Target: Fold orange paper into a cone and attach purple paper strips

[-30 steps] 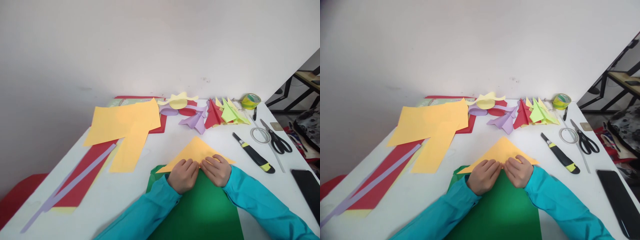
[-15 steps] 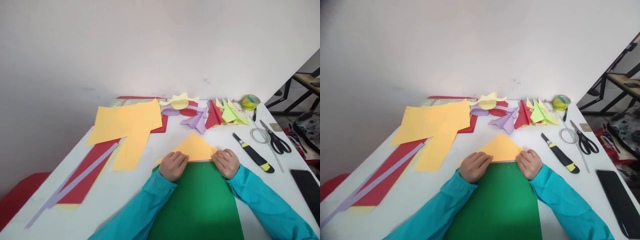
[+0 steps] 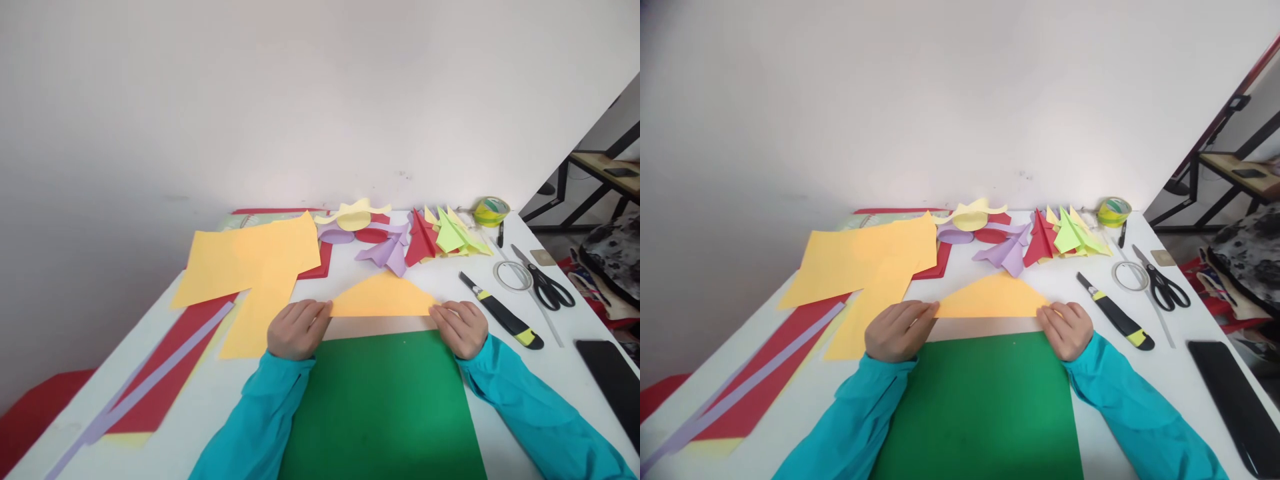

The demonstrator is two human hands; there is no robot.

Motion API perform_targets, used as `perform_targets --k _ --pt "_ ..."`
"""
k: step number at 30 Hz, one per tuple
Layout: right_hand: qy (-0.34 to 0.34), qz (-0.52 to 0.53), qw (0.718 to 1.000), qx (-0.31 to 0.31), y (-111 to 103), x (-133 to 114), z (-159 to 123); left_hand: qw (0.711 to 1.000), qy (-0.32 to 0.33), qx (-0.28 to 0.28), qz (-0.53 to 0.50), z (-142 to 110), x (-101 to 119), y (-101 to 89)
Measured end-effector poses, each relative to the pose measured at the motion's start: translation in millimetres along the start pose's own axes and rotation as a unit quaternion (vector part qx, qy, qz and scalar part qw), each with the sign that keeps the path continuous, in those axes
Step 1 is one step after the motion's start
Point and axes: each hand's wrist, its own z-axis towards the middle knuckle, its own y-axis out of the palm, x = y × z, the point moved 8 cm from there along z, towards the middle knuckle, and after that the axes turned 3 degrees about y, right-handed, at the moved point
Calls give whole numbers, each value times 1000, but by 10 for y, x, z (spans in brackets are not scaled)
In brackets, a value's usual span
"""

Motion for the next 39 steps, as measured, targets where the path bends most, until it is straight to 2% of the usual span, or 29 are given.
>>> perform_targets --k 3,9,16,20,23,29,35,37,39 --pt "-6 5 1000 5 -24 3 10 1000 16 -10 14 -17 -36 -34" --pt "-11 -10 1000 4 -62 30 56 997 31 -68 28 -40 -53 14" --pt "-45 -34 998 -9 -78 14 100 997 42 -55 30 -94 -82 43" --pt "-54 -50 997 -3 -100 22 111 996 34 -71 38 -84 -78 44" --pt "-51 -63 997 8 -118 47 105 995 24 -84 43 -64 -60 43" --pt "-32 -82 996 19 -96 101 53 996 9 -74 43 -27 -6 24" --pt "3 -68 997 32 -64 173 -14 997 -80 -13 9 -38 -67 -21" --pt "48 -46 996 52 -90 232 -15 991 -132 4 -1 -80 -142 -27" --pt "139 7 987 74 -119 336 -11 978 -206 16 -36 -135 -237 -22"
